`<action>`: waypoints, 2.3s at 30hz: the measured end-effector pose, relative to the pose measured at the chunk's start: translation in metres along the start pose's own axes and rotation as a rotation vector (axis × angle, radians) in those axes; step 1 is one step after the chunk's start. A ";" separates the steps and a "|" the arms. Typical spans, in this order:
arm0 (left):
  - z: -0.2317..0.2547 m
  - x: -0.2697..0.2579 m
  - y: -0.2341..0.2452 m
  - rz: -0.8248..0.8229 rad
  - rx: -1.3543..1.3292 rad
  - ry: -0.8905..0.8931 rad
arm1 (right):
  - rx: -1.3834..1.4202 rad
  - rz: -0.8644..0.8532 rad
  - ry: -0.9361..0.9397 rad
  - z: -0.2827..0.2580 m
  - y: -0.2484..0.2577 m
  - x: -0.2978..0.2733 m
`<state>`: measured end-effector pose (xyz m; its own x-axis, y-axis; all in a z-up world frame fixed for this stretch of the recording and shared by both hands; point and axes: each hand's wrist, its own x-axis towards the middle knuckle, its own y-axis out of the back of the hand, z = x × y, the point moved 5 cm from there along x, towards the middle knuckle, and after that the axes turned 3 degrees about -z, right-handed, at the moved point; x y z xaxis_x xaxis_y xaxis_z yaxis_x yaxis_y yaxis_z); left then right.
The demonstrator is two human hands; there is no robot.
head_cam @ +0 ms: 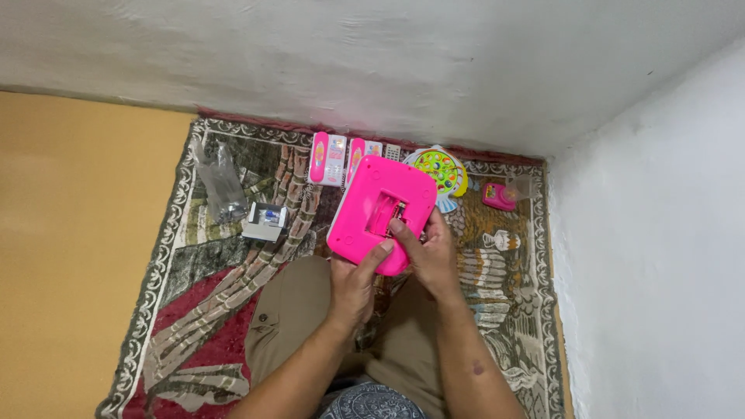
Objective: Replacing batteries in multiple electronic toy components.
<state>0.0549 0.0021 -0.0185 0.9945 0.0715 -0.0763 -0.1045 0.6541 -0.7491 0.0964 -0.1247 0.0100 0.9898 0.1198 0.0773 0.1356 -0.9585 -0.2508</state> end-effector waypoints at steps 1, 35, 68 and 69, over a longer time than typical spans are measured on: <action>-0.001 0.002 0.003 -0.001 0.000 0.001 | -0.001 0.001 0.000 0.023 0.010 0.000; -0.218 0.142 0.340 0.760 0.336 0.400 | -1.175 0.419 0.012 0.150 0.121 -0.105; -0.279 0.075 0.288 -0.559 2.018 0.253 | -1.251 0.388 -0.223 0.161 0.124 -0.093; -0.274 0.073 0.288 -0.529 1.954 0.410 | -1.264 0.375 -0.249 0.164 0.125 -0.093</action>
<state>0.0984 -0.0105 -0.4200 0.8372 -0.3064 -0.4531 0.5403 0.3343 0.7722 0.0283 -0.2130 -0.1865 0.9578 -0.2872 -0.0092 -0.1439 -0.5071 0.8498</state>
